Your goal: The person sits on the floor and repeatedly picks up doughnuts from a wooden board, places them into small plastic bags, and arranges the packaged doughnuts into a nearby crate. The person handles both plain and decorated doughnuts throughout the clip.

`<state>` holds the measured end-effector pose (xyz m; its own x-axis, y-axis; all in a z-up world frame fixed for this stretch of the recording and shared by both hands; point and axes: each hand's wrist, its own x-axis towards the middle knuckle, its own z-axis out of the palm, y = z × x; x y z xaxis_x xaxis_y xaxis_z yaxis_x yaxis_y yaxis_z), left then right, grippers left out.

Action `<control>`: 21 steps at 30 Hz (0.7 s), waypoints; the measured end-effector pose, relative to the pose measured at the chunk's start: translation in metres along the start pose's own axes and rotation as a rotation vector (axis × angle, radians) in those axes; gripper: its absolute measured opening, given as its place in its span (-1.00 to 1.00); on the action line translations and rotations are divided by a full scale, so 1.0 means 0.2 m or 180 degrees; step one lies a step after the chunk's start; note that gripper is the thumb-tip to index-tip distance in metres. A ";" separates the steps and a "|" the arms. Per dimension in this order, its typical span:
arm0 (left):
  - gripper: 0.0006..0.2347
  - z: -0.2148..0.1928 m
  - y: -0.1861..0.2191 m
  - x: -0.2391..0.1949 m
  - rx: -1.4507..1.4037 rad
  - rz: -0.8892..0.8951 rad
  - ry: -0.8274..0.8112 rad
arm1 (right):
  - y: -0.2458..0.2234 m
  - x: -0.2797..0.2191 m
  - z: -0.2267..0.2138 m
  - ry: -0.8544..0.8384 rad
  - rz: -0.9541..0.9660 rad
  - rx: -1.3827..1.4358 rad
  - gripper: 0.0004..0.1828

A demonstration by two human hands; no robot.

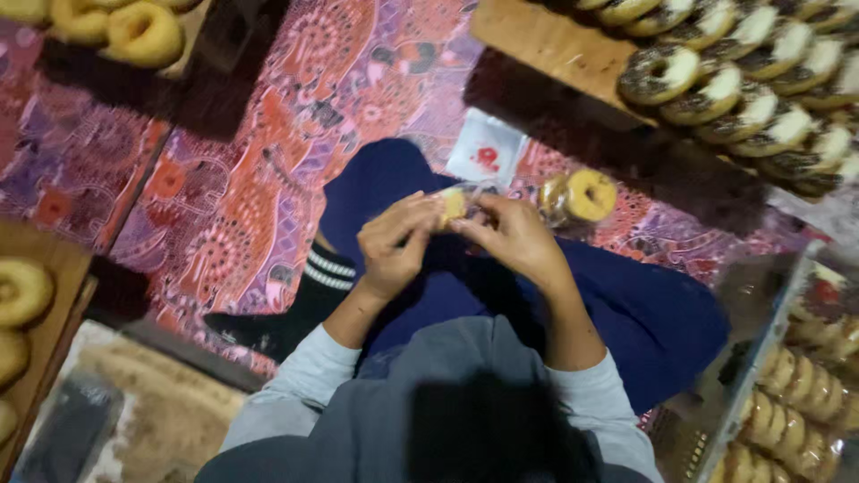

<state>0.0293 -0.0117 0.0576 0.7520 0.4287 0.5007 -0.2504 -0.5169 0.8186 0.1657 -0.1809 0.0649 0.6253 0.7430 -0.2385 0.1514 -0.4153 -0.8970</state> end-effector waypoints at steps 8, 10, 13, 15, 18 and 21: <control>-0.87 -0.08 -0.16 -0.16 -0.1379 -0.1771 0.0739 | -0.35 -0.05 0.26 0.0614 -0.1512 -0.1240 -0.90; -0.85 -0.06 -0.17 -0.17 -0.1453 -0.1652 0.0757 | -0.34 -0.03 0.26 0.0739 -0.1675 -0.1368 -0.85; -0.84 -0.04 -0.13 -0.19 -0.1115 -0.1571 0.0725 | -0.32 -0.01 0.29 0.0882 -0.2243 -0.1338 -0.72; -0.84 -0.03 -0.10 -0.17 -0.0673 -0.1529 0.0679 | -0.31 0.01 0.30 0.0858 -0.2379 -0.1261 -0.64; -0.85 -0.01 -0.04 -0.15 -0.0065 -0.1391 0.0545 | -0.31 0.07 0.26 0.0676 -0.1941 -0.1037 -0.58; -0.86 -0.01 0.04 -0.16 -0.0156 -0.1232 0.0562 | -0.27 0.13 0.15 0.0692 -0.1299 -0.0620 -0.58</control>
<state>0.0027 -0.0283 0.0477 0.6813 0.7067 0.1908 -0.0021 -0.2588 0.9659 0.1500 -0.1236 0.0963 0.6273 0.7473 0.2191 0.5442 -0.2194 -0.8098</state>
